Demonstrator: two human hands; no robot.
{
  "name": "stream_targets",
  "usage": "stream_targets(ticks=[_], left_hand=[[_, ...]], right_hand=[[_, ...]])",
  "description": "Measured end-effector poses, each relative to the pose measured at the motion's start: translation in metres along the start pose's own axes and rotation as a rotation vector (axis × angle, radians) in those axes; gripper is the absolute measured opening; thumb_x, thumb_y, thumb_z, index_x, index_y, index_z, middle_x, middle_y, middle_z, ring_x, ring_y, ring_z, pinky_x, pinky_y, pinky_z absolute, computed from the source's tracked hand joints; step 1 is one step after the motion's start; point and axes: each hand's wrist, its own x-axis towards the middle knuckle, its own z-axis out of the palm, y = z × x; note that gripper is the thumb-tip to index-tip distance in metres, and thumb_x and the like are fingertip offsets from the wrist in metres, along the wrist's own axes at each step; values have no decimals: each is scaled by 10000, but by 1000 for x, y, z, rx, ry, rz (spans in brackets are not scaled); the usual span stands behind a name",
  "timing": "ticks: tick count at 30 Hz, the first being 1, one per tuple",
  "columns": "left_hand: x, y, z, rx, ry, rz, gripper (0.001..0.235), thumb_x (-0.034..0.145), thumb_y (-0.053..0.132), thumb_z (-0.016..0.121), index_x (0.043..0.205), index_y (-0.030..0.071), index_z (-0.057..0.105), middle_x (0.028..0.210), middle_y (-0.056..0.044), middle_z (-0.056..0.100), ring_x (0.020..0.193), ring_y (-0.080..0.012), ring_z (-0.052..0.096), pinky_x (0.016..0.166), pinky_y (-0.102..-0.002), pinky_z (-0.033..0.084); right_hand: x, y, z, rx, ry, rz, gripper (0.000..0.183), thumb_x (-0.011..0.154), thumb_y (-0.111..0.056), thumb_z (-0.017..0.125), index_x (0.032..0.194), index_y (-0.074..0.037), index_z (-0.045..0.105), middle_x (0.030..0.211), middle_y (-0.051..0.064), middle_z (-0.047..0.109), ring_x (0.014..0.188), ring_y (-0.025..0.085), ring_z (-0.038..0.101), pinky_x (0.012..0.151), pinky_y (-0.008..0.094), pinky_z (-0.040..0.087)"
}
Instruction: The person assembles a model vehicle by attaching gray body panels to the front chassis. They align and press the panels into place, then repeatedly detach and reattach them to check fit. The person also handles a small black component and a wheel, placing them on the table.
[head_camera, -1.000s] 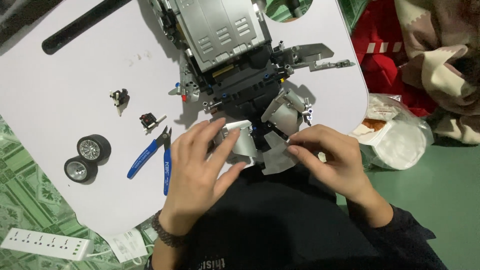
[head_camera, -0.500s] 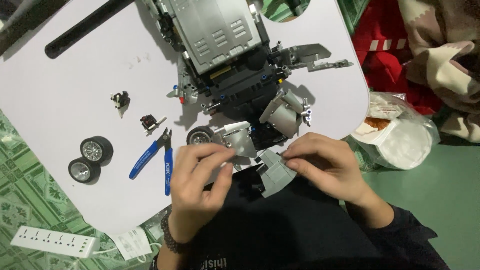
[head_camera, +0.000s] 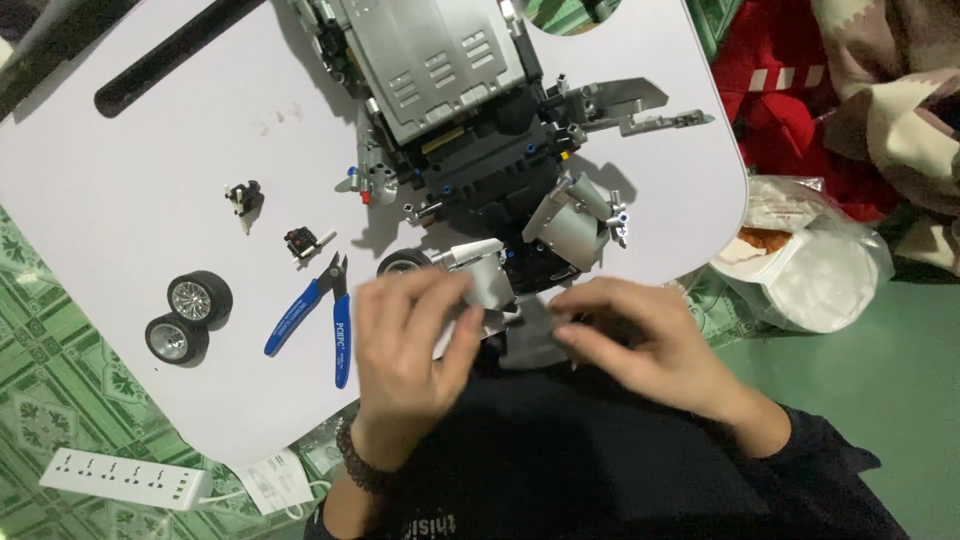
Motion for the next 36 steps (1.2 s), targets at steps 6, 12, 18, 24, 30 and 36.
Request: stream_targets(ticks=[6, 12, 18, 24, 30, 36], left_hand=[[18, -1, 2, 246, -78, -145, 260, 946, 199, 613, 1154, 43, 606, 1142, -125, 546, 1041, -292, 509, 896, -398, 394], [15, -7, 4, -51, -149, -268, 249, 971, 185, 517, 1170, 41, 556, 1101, -105, 602, 1045, -256, 557, 950, -377, 390], [11, -10, 8, -87, -117, -258, 277, 970, 163, 535, 1198, 5, 547, 1121, -147, 590, 1048, -274, 558, 872, -348, 479], [-16, -23, -26, 5, 222, -333, 220, 961, 88, 477, 1145, 1, 560, 1111, -138, 592, 1041, -291, 571, 949, -386, 453], [-29, -41, -77, 237, 457, -480, 184, 936, -116, 468, 1072, -65, 581, 1035, -178, 555, 972, -271, 523, 800, -332, 458], [-41, -59, -74, 363, 221, -450, 172, 958, -25, 551, 1118, -35, 613, 1005, -152, 584, 886, -266, 559, 779, -377, 464]], right_hand=[[-5, 2, -11, -121, 191, 159, 151, 858, -124, 645, 970, -24, 661, 832, 55, 712, 582, 108, 690, 562, 189, 575], [-4, 5, -20, -79, 151, 227, 144, 861, -125, 644, 972, -36, 668, 830, 35, 717, 600, 85, 663, 566, 181, 535], [-6, 7, -25, 1, 109, 252, 160, 871, -142, 633, 997, -47, 657, 839, 21, 707, 557, 72, 643, 551, 178, 517], [-10, 8, -21, 30, 3, 198, 179, 853, -113, 634, 1015, -46, 668, 973, 55, 727, 825, 96, 696, 731, 198, 552], [-17, 22, -8, 284, -50, 254, 270, 842, -60, 631, 1106, -4, 643, 855, 54, 659, 662, 94, 581, 545, 206, 509], [-2, 14, -1, 334, -257, 289, 333, 878, -73, 590, 1199, 10, 619, 1058, 103, 680, 940, 151, 665, 846, 264, 554]])
